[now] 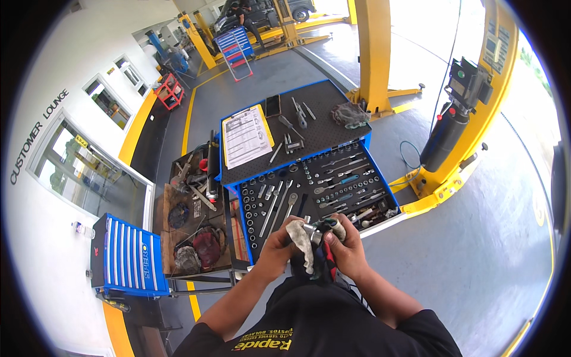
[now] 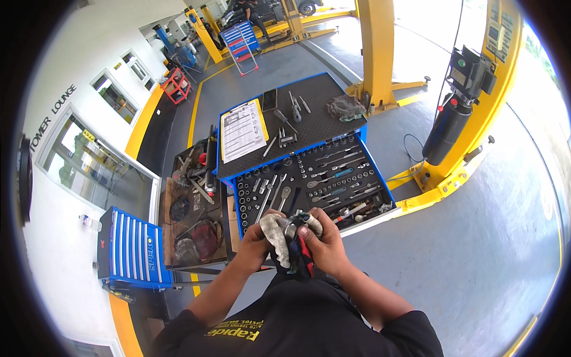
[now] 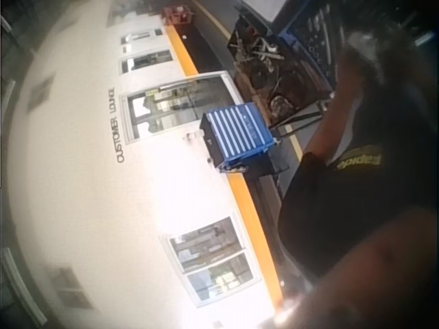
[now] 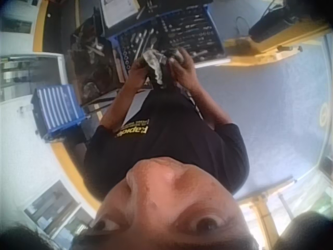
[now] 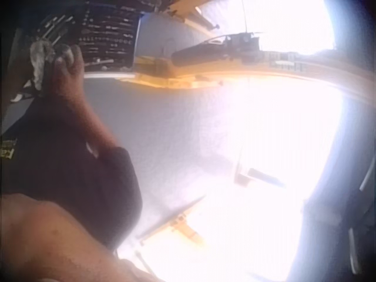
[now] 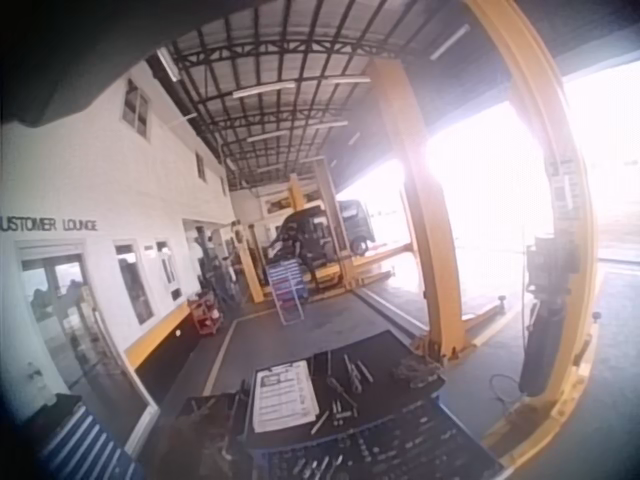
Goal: The person opens multiple drawers in a blue tool chest and wipes various tools with a cloth, then places them back into the drawers. The person handles wrenches, sockets, and other hand tools, moving them between drawers and the top surface of the chest.
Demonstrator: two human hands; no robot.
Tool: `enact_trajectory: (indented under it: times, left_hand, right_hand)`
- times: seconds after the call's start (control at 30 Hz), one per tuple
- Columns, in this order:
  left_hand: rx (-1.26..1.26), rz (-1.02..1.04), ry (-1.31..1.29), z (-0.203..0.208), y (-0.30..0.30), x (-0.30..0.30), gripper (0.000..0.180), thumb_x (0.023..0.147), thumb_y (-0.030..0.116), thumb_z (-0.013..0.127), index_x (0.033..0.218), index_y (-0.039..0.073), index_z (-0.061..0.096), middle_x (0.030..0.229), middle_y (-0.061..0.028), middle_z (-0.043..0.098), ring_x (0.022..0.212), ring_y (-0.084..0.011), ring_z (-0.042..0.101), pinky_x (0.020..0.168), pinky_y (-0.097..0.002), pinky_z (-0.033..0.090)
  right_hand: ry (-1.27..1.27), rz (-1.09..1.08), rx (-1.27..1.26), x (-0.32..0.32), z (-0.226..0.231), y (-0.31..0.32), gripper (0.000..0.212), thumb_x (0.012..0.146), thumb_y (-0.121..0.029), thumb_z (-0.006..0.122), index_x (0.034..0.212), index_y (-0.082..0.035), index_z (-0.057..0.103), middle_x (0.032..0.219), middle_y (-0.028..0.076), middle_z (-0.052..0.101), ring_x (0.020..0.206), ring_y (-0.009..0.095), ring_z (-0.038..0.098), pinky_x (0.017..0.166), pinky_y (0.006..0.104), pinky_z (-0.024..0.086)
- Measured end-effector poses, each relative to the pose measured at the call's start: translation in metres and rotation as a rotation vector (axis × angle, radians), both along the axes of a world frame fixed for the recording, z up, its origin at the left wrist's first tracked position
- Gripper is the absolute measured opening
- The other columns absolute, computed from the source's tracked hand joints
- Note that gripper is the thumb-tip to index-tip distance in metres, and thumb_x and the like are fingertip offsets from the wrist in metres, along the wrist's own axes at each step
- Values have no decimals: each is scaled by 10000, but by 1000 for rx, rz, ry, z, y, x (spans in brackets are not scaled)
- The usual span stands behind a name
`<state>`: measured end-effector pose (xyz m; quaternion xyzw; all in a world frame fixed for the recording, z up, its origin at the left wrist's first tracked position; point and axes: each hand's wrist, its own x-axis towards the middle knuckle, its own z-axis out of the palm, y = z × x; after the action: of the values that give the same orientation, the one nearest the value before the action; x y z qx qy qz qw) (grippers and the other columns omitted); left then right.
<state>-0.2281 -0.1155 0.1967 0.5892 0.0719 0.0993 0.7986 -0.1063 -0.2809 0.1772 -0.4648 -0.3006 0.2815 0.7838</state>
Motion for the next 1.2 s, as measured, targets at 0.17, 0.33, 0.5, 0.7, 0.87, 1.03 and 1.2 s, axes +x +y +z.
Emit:
enact_trajectory:
  times: [0.17, 0.33, 0.5, 0.7, 0.87, 1.03, 1.2]
  left_hand:
    - [364, 31, -106, 6, 0, 4, 305, 983, 95, 726, 1267, 12, 652, 1315, -3, 496, 1191, -102, 548, 1036, -268, 438]
    - [-38, 105, -56, 2, -5, 7, 322, 1017, 115, 697, 1312, 16, 614, 1251, -5, 575, 1132, -105, 597, 995, -273, 481]
    - [-234, 165, -34, 0, -1, -1, 347, 1044, 109, 658, 1369, 12, 584, 1182, -17, 688, 1121, -106, 633, 984, -302, 515]
    - [-78, 198, 11, -11, -8, 3, 382, 1050, 124, 655, 1410, 29, 571, 1265, -49, 686, 1175, -122, 637, 1026, -289, 501]
    - [-138, 157, 22, -15, -19, 4, 344, 1061, 127, 648, 1392, 42, 608, 1295, -10, 646, 1204, -117, 610, 1051, -280, 459]
    - [307, 53, -116, -5, -18, 4, 274, 1004, 108, 706, 1268, 36, 682, 1277, -29, 565, 1221, -169, 560, 1079, -321, 421]
    - [470, -4, -169, 4, -19, 7, 261, 976, 102, 727, 1222, 25, 691, 1278, -49, 526, 1232, -202, 520, 1094, -334, 391]
  right_hand:
    - [453, 28, 79, -7, 6, 7, 193, 1115, -211, 573, 1203, -39, 573, 1056, 11, 629, 984, 75, 595, 869, 264, 516]
    - [596, 29, -52, 1, 2, 9, 257, 1113, -262, 577, 1261, -51, 572, 1131, 53, 665, 1047, 112, 647, 920, 312, 560]
    - [658, 6, -21, 26, -3, 0, 285, 1117, -291, 559, 1270, -51, 564, 1191, 73, 666, 1100, 171, 682, 960, 365, 586]
    - [175, -32, -95, 11, -1, 6, 413, 1084, -247, 577, 1428, -20, 548, 1390, 128, 606, 1304, 215, 588, 1132, 383, 454]
    - [-332, -79, -23, -4, 1, 8, 323, 1067, -157, 608, 1352, -4, 600, 1311, 112, 621, 1221, 210, 604, 1067, 339, 461]
    - [152, -69, 112, -6, 3, 10, 231, 1116, -206, 557, 1258, -37, 625, 1144, 28, 676, 1045, 104, 638, 949, 287, 517]
    - [534, 2, 194, 3, -6, 16, 253, 1137, -257, 522, 1255, -56, 620, 1066, 18, 699, 944, 74, 680, 840, 279, 587]
